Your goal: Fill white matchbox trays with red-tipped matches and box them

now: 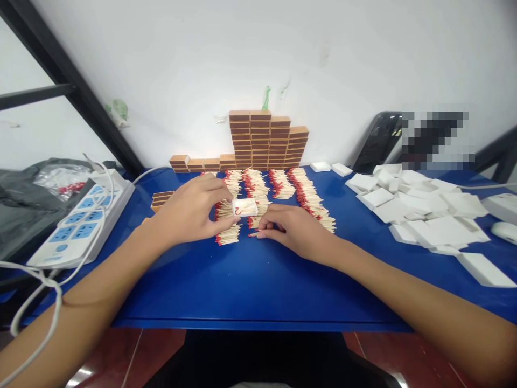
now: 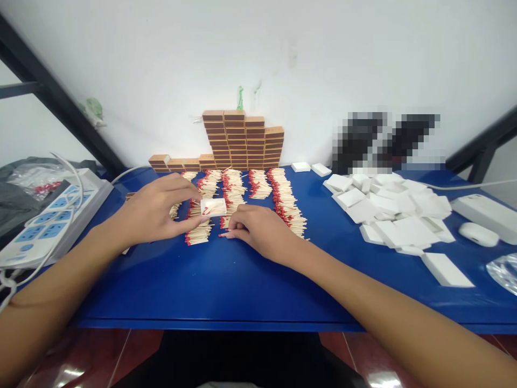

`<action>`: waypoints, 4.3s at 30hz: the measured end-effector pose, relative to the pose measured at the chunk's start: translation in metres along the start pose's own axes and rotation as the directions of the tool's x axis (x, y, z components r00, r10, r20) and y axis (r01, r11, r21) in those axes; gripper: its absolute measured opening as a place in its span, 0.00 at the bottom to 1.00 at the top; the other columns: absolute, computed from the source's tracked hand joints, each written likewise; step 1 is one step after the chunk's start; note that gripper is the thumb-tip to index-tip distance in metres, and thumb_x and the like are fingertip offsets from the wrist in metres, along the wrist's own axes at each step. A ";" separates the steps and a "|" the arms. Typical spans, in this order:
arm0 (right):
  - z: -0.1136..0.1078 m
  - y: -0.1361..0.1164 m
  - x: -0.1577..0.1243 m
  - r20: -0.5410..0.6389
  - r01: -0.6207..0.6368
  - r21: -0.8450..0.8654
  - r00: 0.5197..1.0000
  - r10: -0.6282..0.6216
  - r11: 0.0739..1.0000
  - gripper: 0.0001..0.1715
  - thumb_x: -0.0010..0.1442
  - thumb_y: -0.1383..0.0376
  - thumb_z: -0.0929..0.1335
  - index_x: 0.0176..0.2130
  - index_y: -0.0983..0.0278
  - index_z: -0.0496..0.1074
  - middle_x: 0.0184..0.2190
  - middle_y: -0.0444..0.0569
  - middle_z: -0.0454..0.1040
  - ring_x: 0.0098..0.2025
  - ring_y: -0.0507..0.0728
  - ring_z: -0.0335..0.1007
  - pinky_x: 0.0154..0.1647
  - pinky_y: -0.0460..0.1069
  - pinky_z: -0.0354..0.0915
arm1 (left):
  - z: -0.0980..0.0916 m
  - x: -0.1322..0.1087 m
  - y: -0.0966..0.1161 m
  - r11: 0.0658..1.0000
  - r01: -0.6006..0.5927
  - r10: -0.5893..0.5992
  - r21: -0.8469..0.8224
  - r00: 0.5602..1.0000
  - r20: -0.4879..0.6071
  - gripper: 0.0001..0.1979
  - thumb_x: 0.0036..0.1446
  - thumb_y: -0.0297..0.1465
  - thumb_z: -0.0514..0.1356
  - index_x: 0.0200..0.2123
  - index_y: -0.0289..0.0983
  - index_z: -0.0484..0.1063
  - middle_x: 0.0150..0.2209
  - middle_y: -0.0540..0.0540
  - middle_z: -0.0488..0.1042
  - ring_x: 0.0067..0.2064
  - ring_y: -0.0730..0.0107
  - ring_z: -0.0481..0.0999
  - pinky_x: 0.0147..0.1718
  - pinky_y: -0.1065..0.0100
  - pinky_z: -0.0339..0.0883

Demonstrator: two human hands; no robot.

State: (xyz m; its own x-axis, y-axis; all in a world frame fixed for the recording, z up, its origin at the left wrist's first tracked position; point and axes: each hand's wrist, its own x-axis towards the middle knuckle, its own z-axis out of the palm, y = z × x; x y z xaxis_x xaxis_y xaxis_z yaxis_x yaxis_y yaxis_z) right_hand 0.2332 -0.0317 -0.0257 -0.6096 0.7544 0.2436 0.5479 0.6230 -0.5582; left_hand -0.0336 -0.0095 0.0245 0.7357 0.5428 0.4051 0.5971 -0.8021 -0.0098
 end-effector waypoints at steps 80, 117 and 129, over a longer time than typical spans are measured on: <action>-0.033 -0.009 -0.016 0.153 -0.004 -0.096 0.988 0.018 0.995 0.03 0.66 0.67 0.72 0.38 0.62 0.79 0.38 0.47 0.75 0.36 0.54 0.72 0.37 0.49 0.64 | 0.033 0.000 0.043 0.980 -0.093 0.110 -0.176 0.990 0.089 0.16 0.65 0.43 0.63 0.43 0.34 0.78 0.41 0.41 0.78 0.46 0.56 0.76 0.50 0.55 0.71; -0.028 -0.013 -0.021 0.167 0.024 -0.109 0.986 -0.006 0.994 0.09 0.71 0.66 0.67 0.40 0.62 0.77 0.38 0.47 0.74 0.36 0.54 0.71 0.37 0.49 0.62 | 0.034 0.001 0.047 0.978 -0.113 0.132 -0.178 0.986 0.099 0.19 0.68 0.46 0.60 0.45 0.35 0.77 0.41 0.41 0.78 0.46 0.55 0.76 0.50 0.54 0.71; -0.036 -0.014 -0.021 0.156 0.029 -0.088 0.988 -0.015 0.996 0.07 0.68 0.68 0.68 0.36 0.62 0.75 0.34 0.46 0.74 0.34 0.53 0.69 0.35 0.49 0.62 | 0.034 0.002 0.047 0.978 -0.103 0.122 -0.183 0.988 0.097 0.16 0.67 0.42 0.61 0.43 0.34 0.77 0.39 0.41 0.77 0.45 0.55 0.75 0.49 0.55 0.71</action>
State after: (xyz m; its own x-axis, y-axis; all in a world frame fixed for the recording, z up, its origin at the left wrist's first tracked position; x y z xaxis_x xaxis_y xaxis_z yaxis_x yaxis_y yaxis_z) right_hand 0.2588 -0.0487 0.0059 -0.6997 0.7033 0.1257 0.5780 0.6607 -0.4790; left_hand 0.0066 -0.0380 -0.0062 0.8308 0.4623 0.3101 0.4496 -0.8857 0.1157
